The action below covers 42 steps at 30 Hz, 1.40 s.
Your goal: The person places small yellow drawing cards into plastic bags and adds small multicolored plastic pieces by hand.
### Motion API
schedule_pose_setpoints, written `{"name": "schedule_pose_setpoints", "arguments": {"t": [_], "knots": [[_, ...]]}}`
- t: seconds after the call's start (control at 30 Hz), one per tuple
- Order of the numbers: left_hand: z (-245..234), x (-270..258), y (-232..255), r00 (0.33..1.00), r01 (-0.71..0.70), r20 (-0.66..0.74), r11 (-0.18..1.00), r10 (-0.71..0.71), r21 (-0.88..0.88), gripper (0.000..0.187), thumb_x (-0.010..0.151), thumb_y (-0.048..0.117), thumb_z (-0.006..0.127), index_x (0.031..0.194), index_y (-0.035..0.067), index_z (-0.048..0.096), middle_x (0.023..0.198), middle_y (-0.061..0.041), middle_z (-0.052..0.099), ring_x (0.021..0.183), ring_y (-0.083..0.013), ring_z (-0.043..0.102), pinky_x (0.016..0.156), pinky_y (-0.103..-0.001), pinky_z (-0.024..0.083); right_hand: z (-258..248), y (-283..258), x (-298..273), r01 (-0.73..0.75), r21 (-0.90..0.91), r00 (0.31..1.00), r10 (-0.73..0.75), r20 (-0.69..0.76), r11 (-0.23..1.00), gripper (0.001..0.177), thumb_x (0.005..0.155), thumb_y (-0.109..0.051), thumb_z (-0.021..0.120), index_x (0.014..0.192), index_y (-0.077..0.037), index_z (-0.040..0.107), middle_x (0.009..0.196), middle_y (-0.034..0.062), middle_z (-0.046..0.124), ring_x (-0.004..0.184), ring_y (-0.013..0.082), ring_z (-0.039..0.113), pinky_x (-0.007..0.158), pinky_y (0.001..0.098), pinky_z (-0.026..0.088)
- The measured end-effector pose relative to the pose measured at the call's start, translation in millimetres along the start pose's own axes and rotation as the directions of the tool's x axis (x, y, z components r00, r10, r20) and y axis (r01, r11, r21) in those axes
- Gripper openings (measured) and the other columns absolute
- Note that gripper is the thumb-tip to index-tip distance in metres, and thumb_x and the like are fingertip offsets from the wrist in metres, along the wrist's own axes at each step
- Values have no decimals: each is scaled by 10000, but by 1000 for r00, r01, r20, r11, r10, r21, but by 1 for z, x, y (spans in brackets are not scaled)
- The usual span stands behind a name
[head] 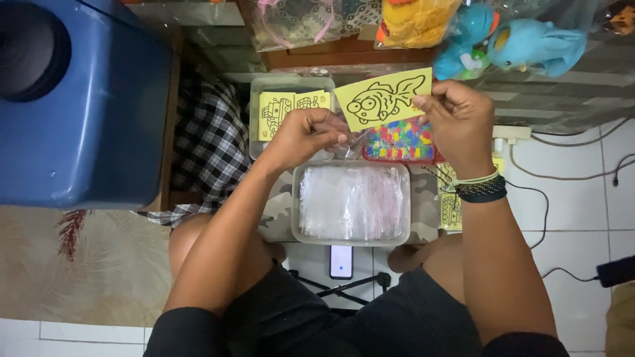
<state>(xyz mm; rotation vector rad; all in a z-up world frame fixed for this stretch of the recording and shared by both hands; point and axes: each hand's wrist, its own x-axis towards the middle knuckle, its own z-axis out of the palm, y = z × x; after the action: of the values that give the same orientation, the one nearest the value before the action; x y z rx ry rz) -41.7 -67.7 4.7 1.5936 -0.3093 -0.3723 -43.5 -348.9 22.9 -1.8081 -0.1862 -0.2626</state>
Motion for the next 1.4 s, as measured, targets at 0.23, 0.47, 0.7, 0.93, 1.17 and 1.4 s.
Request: {"name": "schedule_pose_setpoints", "arguments": {"t": [0.23, 0.47, 0.7, 0.93, 1.17, 1.4], "knots": [[0, -6, 16, 997, -18, 80, 1000, 17, 8, 201, 906, 5, 758, 1107, 0, 744, 961, -198, 790, 851, -167, 731, 731, -287, 638, -5, -2, 2, 59, -95, 995, -51, 80, 994, 63, 1090, 32, 706, 1033, 41, 730, 790, 118, 652, 685, 122, 604, 599, 257, 502], [2, -5, 8, 995, 19, 96, 1000, -20, 17, 275, 914, 7, 759, 1186, 9, 719, 989, -191, 784, 874, -189, 743, 714, -326, 666, 2, -14, 4, 186, -166, 969, -153, 192, 969, 107, 1094, 65, 644, 1054, 61, 743, 738, 161, 541, 722, 260, 571, 716, 378, 478], [3, -3, 4, 997, 42, 69, 998, -39, -53, 261, 920, 6, 746, 1173, -40, 706, 991, -242, 769, 870, -230, 764, 723, -347, 674, 13, -22, 1, 236, -114, 964, -217, 155, 965, 75, 1064, 65, 710, 1096, 127, 739, 848, 179, 567, 752, 211, 530, 713, 345, 441], [4, 0, 4, 1000, -17, 21, 999, 16, 28, 179, 887, 8, 780, 1052, -50, 742, 854, -219, 758, 752, -194, 736, 662, -324, 660, 30, -18, -3, 256, -109, 966, -249, 73, 961, 140, 916, 47, 880, 979, 47, 755, 768, 115, 632, 662, 162, 525, 640, 284, 429], [4, 2, -1, 999, -39, -11, 998, 39, 49, 109, 884, 63, 800, 969, 8, 760, 769, -125, 754, 688, -124, 681, 619, -287, 599, 44, -34, -10, 339, -153, 938, -322, 127, 928, 83, 929, 52, 820, 970, 10, 762, 820, 134, 659, 773, 247, 581, 754, 369, 431], [3, 1, 4, 998, -53, -18, 998, 54, 26, 92, 888, 63, 801, 920, -1, 743, 742, -122, 743, 682, -121, 658, 618, -281, 580, 46, -43, -12, 304, -146, 949, -285, 138, 941, 79, 973, 7, 770, 1049, -10, 753, 1129, 192, 608, 1069, 355, 577, 959, 462, 415]]}}
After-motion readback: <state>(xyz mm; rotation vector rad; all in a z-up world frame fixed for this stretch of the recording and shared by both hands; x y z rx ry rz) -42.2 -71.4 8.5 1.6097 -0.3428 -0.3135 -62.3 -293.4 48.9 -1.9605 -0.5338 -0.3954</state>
